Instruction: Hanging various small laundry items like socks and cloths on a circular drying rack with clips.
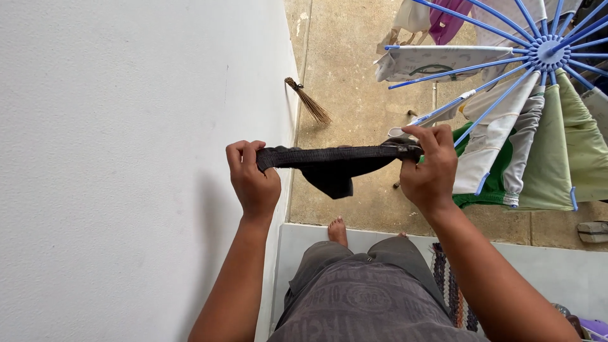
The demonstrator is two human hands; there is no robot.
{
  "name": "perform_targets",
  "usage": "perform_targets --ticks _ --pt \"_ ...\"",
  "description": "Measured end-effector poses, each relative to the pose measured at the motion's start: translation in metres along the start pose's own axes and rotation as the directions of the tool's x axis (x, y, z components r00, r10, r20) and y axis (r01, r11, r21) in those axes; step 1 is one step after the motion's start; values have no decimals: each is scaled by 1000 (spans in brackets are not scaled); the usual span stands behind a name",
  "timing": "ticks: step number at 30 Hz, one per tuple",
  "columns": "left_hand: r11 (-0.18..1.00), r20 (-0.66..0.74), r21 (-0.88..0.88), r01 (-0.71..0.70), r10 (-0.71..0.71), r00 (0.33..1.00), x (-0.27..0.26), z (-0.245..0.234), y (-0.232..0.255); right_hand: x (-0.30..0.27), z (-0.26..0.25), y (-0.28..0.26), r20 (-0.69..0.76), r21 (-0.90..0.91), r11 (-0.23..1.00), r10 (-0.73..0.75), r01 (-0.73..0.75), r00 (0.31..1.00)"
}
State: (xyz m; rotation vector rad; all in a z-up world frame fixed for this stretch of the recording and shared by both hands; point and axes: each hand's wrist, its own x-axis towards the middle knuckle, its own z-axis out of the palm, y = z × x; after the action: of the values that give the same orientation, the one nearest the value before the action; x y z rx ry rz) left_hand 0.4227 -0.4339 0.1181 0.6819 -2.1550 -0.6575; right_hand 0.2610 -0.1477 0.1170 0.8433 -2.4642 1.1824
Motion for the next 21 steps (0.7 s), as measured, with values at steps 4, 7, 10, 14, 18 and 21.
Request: perform_targets --ticks 4,7,10,14,18,21 --pt "970 184 228 -86 43 982 -86 49 -136 -79 44 102 221 -333 913 -166 235 961" --pt "117 516 -42 992 -848 122 -137 118 -238 -102 61 135 482 -400 772 635 -493 603" --pt "-158 545 -137 978 -836 -58 -151 123 -209 -127 72 130 424 -129 563 776 -817 467" --pt "-437 629 -230 870 -749 -210 -150 155 -196 -142 88 114 361 276 413 792 -868 492" --pt "-500 828 -304 811 -559 -34 -94 123 -109 -150 81 92 347 -31 928 358 -371 867" --pt "-650 908 -400 646 -376 183 -69 116 -81 -165 88 85 636 -100 964 253 -247 729"
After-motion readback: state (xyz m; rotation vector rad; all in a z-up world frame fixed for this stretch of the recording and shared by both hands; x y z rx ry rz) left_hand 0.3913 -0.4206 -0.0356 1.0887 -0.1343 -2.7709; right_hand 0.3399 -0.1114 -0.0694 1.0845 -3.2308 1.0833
